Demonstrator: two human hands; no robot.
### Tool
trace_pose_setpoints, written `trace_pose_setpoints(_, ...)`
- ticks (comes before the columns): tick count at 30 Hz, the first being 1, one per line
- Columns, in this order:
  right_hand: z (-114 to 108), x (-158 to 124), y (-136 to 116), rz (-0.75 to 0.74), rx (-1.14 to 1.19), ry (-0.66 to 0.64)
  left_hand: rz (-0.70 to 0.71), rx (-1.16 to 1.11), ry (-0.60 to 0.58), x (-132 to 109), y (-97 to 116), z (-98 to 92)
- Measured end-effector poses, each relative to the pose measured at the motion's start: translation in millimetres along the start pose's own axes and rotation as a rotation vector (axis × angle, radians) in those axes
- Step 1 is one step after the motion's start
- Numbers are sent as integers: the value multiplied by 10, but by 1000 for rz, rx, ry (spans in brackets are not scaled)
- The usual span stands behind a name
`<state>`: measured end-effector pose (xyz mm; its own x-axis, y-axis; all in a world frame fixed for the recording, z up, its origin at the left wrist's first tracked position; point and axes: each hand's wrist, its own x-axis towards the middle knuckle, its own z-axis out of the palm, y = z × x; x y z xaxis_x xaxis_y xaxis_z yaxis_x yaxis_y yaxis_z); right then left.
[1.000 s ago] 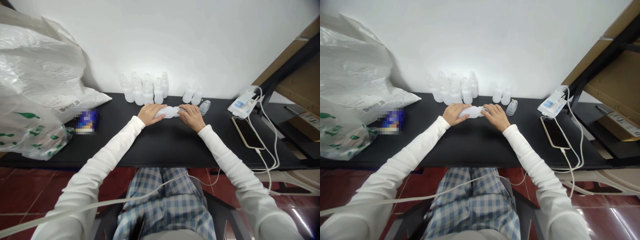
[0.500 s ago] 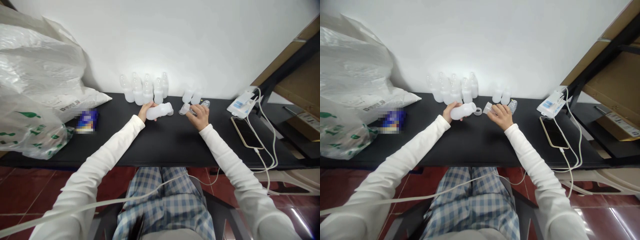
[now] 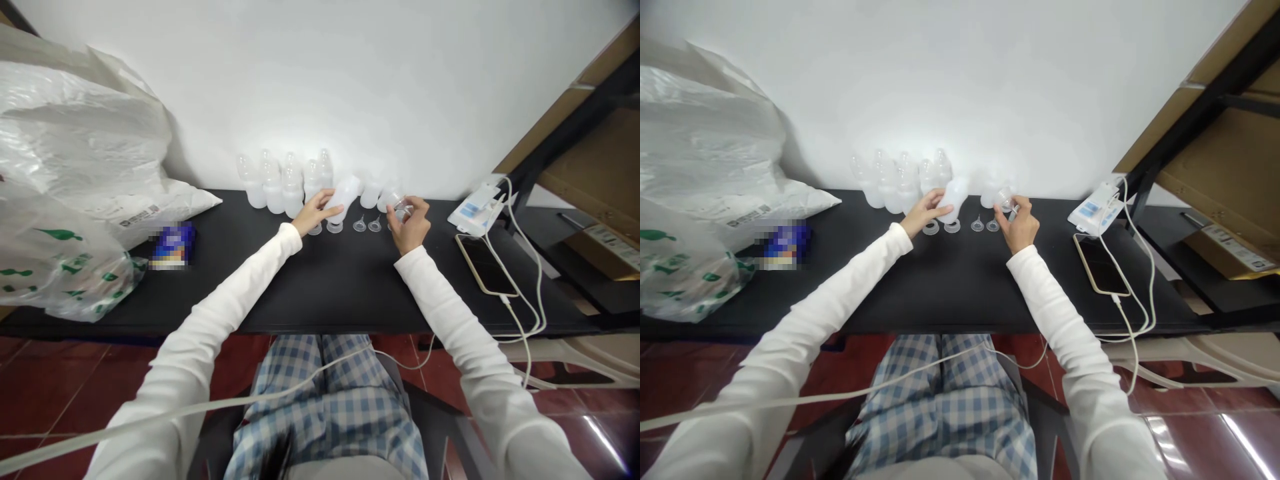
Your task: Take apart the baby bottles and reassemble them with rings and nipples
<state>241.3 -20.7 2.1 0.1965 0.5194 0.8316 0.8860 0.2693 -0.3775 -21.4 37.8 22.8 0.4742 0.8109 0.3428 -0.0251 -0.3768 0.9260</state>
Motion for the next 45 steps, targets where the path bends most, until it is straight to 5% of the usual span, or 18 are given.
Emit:
trace_pose_setpoints(8, -18, 2, -37, 91, 41, 38, -142, 177, 74, 717, -158, 414)
trace_pose_setpoints(18, 32, -27, -49, 26, 74, 23, -137, 419, 103, 918, -431, 623)
trace_pose_setpoints(23, 38, -24, -93, -37, 132, -92, -33, 377, 145, 721, -359, 607)
trace_pose_setpoints(31, 75, -129, -227, -104, 223, -395, 254, 247, 47, -149, 33, 514)
trace_pose_setpoints(35, 68, -163, -281, -173, 233, -491, 219, 180, 44, -351, -1, 470)
trace_pose_setpoints(45, 25, -163, -445, -195, 202, -489, 80, 69, 126, -399, -51, 430)
